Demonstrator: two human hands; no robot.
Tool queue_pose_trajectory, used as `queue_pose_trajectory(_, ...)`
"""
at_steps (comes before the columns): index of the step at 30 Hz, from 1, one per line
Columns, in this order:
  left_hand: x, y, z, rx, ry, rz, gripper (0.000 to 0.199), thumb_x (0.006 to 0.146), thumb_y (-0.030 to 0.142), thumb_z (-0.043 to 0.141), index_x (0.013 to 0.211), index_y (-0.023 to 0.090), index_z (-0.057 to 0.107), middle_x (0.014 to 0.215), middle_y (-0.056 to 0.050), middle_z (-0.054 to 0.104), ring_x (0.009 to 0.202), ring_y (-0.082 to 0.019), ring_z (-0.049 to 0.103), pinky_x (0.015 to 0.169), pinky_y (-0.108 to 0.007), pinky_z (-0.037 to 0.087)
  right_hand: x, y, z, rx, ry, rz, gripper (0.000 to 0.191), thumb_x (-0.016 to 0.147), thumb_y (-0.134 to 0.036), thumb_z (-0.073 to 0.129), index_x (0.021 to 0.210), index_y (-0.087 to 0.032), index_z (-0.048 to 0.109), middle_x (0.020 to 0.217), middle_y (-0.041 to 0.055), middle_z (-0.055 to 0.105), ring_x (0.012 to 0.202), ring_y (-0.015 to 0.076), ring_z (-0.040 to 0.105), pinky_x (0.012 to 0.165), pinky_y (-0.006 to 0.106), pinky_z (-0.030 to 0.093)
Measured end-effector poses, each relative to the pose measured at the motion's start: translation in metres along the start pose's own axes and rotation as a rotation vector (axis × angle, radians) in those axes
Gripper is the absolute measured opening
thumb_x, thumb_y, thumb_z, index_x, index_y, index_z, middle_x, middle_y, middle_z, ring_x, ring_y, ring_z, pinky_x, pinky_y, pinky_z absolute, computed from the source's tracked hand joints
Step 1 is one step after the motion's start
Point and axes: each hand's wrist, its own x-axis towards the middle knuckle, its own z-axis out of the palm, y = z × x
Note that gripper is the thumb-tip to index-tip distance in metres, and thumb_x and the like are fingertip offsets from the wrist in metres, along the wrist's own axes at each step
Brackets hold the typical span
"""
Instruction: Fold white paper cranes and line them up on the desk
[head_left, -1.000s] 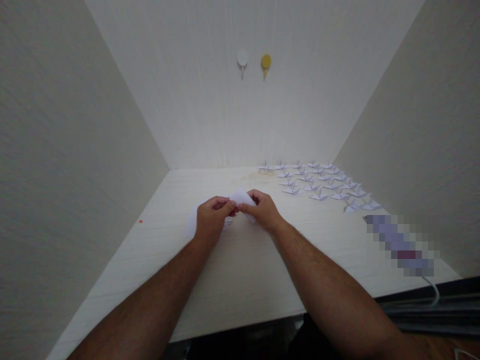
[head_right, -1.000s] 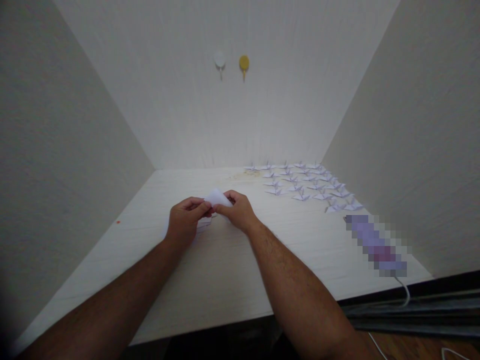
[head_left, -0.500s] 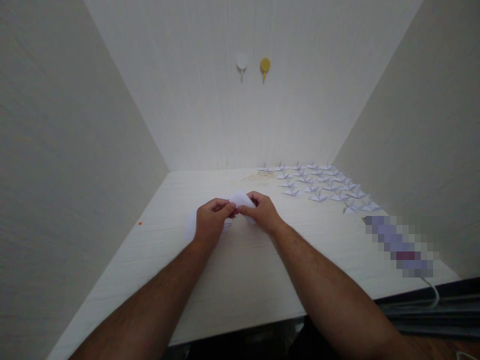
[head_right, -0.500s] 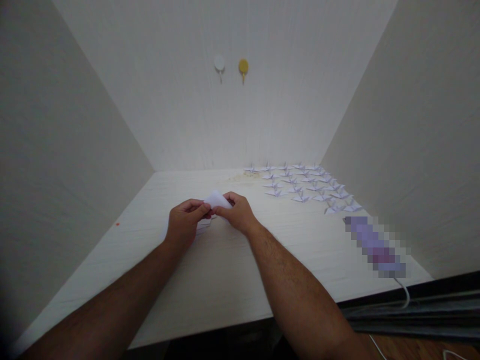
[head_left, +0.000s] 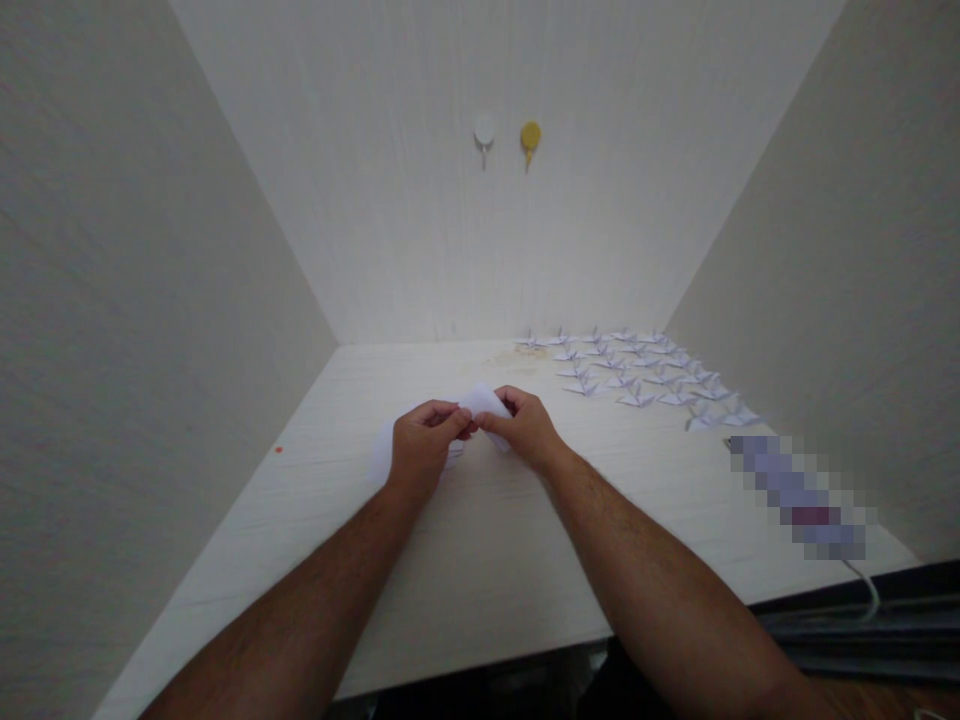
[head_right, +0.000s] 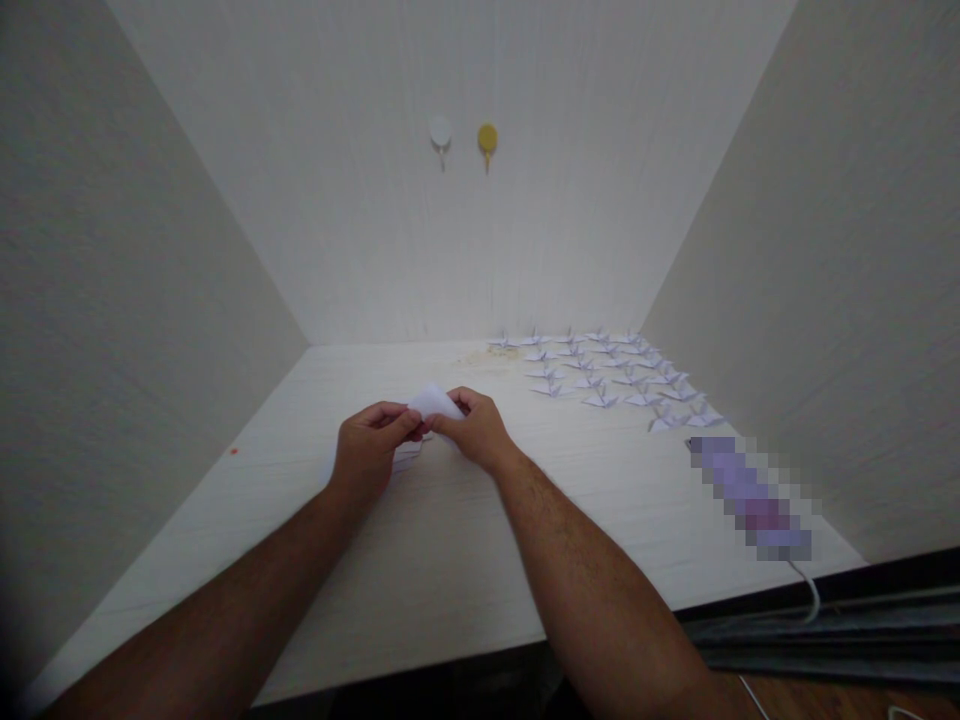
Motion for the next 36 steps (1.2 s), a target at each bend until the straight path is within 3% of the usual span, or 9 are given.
queue_pose_trajectory(31, -0.0002, 0.0011, -0.0004, 0.027, -0.004, 0.010, 0.020, 0.066, 0.032, 0.077, 0.070, 0.015, 0.067, 0.062, -0.004, 0.069, 0.058, -0.015, 0.064, 0.060, -0.028, 0.051, -0.0009, -0.0041, -0.0002, -0.029, -0.003, 0.008, 0.027, 0.062, -0.034, 0.076, 0.079, -0.017, 0.062, 0.069, -0.0028, 0.059, 0.061, 0.0109, 0.049, 0.057, 0.024, 0.038)
queue_pose_trajectory(36, 0.0065, -0.0057, -0.0008, -0.056, -0.016, -0.024, 0.018, 0.064, 0.029, 0.076, 0.067, 0.015, 0.065, 0.056, -0.001, 0.065, 0.054, -0.013, 0.059, 0.059, -0.026, 0.048, 0.0019, -0.0004, -0.0017, 0.117, -0.088, 0.033, 0.031, 0.061, -0.036, 0.076, 0.080, -0.017, 0.061, 0.070, -0.0019, 0.062, 0.059, 0.0110, 0.052, 0.055, 0.023, 0.039)
